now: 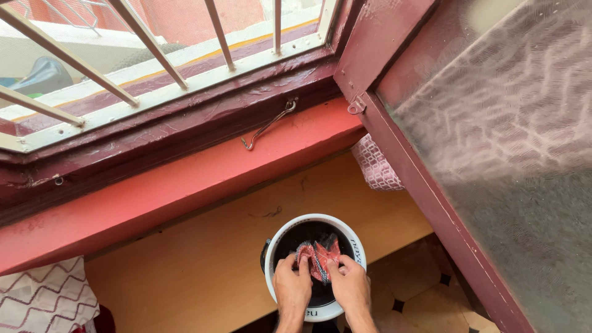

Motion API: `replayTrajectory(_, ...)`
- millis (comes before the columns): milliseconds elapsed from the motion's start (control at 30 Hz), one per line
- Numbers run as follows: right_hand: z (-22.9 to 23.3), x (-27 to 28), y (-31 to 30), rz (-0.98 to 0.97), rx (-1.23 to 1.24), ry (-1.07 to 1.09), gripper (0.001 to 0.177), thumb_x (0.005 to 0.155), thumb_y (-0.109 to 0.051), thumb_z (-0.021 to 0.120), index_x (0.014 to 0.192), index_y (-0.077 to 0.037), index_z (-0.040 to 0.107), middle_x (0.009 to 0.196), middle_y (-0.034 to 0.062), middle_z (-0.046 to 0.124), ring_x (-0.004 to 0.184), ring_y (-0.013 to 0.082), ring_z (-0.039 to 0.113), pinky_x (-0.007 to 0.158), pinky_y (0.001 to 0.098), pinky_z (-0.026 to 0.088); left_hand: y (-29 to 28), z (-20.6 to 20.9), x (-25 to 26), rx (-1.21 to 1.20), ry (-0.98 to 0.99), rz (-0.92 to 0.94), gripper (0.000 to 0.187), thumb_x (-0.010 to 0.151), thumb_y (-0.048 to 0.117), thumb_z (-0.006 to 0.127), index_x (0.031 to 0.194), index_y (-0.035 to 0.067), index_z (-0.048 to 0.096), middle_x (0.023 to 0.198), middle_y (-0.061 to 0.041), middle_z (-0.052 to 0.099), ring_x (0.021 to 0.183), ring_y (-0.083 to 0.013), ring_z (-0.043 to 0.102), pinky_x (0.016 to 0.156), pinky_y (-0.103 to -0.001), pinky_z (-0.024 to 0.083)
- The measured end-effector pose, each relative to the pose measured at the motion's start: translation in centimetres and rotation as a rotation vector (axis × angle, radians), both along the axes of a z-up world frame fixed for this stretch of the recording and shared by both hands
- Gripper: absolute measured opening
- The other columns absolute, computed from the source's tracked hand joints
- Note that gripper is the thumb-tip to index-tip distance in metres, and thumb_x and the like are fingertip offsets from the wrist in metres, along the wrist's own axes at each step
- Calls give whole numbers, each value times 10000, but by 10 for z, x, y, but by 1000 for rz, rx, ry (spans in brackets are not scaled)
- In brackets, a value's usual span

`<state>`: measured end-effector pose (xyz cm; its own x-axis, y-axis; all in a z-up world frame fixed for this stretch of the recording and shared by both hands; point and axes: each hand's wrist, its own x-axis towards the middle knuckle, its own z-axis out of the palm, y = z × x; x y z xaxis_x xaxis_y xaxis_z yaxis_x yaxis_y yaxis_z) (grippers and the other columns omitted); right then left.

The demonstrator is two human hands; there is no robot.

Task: The person wipes a wooden door with a cloth, then dips the cloth into a bucket of water and wrings it out. They continue wiping the door, including the handle and edges, and repeatedly rinse and wring the cloth in the bucket.

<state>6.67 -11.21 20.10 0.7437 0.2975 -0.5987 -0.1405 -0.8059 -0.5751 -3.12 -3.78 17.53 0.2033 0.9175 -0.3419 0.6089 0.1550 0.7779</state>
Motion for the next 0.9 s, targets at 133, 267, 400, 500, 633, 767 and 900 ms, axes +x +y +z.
replayTrajectory(133, -33, -2, 10, 80, -45, -110, 300, 920, -372, 682, 1154, -183, 678, 869, 71, 819, 883, 283, 752, 790, 421, 568, 6, -23, 8, -176, 56, 40, 336, 924, 340, 660, 1020, 26, 730, 965, -220, 757, 895, -400, 737, 855, -472, 555)
replayTrajectory(267, -89, 3, 29, 182, -34, -149, 266, 942, -311, 636, 1164, -209, 741, 999, 180, 768, 1013, 385, 712, 905, 463, 566, 24, -106, 25, -183, 159, 33, 376, 924, 373, 693, 1093, 43, 756, 1100, -260, 738, 1070, -432, 689, 957, -479, 530)
replayTrajectory(400, -141, 8, 48, 244, -64, -146, 291, 910, -201, 622, 1172, -177, 747, 1148, 220, 708, 1098, 394, 686, 967, 454, 554, 32, -159, 30, -226, 230, -32, 411, 888, 330, 708, 1128, -3, 739, 1179, -286, 700, 1148, -437, 664, 998, -469, 526)
replayTrajectory(500, -135, 9, 49, 291, -61, -61, 275, 933, -196, 602, 1138, -162, 782, 1165, 197, 727, 1123, 382, 679, 976, 441, 535, 34, -145, 34, -313, 173, 56, 430, 859, 331, 724, 1157, 20, 728, 1186, -264, 708, 1163, -408, 672, 999, -448, 531)
replayTrajectory(633, -73, -5, 33, 221, 18, 32, 267, 940, -256, 628, 1152, -163, 761, 1090, 120, 768, 1023, 303, 722, 872, 393, 560, 29, -101, 29, -428, 14, 261, 458, 911, 387, 716, 1151, -4, 706, 1123, -225, 731, 1061, -366, 708, 934, -432, 542)
replayTrajectory(767, -26, -19, 3, 179, 178, 163, 265, 932, -235, 656, 1122, -88, 768, 842, 104, 748, 809, 213, 671, 758, 337, 531, 19, -86, 24, -652, -388, 449, 371, 919, 263, 720, 1102, -60, 705, 963, -196, 749, 855, -305, 688, 738, -418, 564)
replayTrajectory(900, -22, -20, -11, -7, 216, 269, 255, 908, -183, 718, 1146, -96, 752, 972, 87, 757, 893, 177, 700, 790, 331, 567, 5, -76, 20, -809, -801, 577, 289, 892, 87, 575, 1176, 59, 624, 925, -151, 719, 779, -266, 714, 664, -403, 595)
